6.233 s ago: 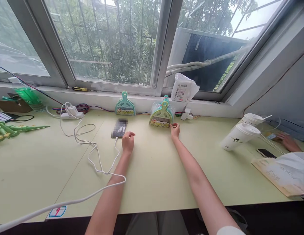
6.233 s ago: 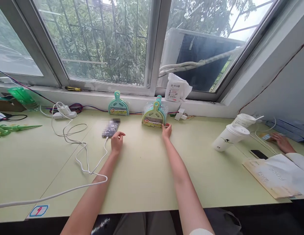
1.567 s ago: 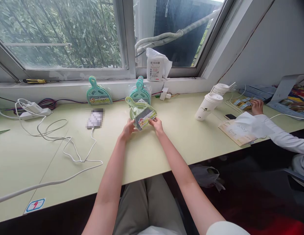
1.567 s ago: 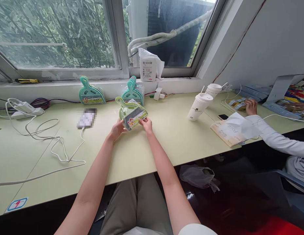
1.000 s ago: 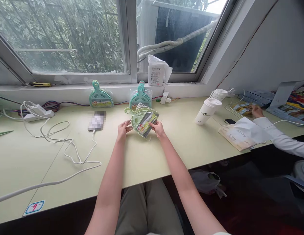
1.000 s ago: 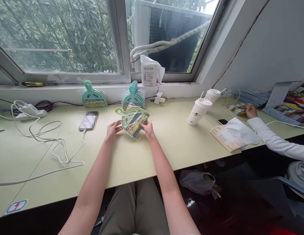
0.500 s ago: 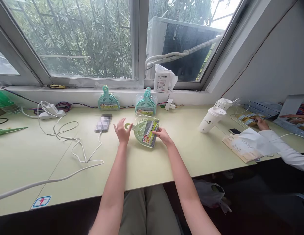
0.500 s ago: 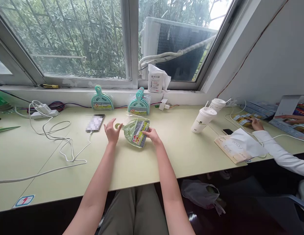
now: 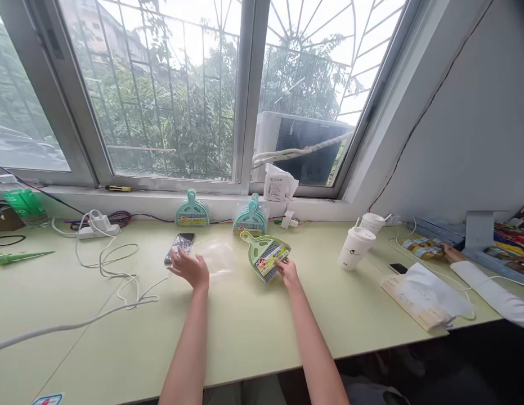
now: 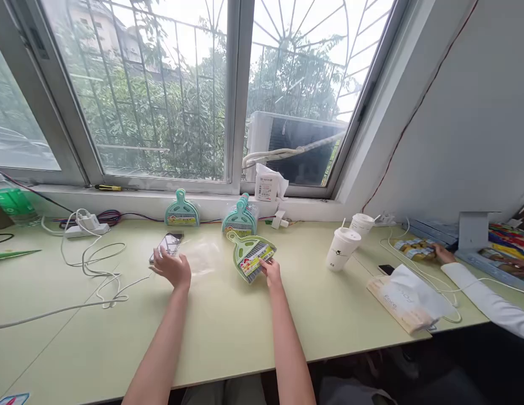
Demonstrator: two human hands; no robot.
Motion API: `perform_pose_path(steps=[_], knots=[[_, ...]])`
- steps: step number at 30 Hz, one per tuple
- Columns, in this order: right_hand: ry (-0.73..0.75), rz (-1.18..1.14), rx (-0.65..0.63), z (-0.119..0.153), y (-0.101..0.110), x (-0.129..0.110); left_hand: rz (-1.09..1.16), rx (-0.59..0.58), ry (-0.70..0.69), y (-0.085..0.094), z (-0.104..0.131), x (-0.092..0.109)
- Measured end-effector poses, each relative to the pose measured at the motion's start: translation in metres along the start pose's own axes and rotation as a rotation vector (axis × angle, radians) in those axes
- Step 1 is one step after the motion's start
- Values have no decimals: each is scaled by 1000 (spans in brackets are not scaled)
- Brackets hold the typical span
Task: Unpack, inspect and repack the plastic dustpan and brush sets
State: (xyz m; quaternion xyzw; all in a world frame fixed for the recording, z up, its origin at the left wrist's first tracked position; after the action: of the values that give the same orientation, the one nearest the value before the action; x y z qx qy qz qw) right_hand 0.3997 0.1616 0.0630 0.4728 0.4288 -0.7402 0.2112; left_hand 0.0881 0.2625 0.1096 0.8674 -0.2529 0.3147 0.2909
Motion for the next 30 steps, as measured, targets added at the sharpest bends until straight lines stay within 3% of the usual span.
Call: perform_pose_path(steps=[2, 4, 6, 8, 11, 13, 15, 18, 21, 24, 29, 30], knots=[[0, -41, 20, 0, 0, 2, 204, -103, -104, -5, 9, 17], [0, -66, -1, 2, -4, 5, 487, -375, -118, -20, 25, 37], [-3, -68, -50, 4, -11, 8, 762, -709, 47, -39, 49, 53], [-6, -36, -106, 6, -20, 11, 898, -949, 247, -54, 73, 61], [-51, 128, -122, 5, -25, 17, 931, -978, 458, -68, 91, 57], [-85, 281, -28, 3, -18, 18, 945, -973, 507, -74, 92, 51], [-55, 337, 157, 0, -4, 13, 947, -954, 441, -79, 88, 46], [56, 162, 400, -1, 21, -3, 858, -851, 293, -80, 78, 40], [56, 9, 444, 1, 31, -17, 767, -822, 231, -76, 74, 39], [177, 182, 419, 11, 15, -24, 733, -834, 179, -70, 76, 45], [690, 1056, 256, 44, -55, -6, 809, -854, 37, -67, 93, 65], [740, 1170, 277, 49, -64, -2, 824, -857, -6, -67, 95, 68]])
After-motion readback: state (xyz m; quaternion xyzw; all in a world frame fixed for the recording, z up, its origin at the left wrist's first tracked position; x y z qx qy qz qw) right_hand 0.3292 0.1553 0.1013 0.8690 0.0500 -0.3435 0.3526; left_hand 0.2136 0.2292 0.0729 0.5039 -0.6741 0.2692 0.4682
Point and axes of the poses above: each hand's wrist, its own z-axis away from the middle knuckle, its own y-axis out of the back of the hand, x = y × z, the point moved 3 cm from there along -z, towards the middle knuckle, and after that the axes turned 7 degrees about -y, right-handed, at the moved point
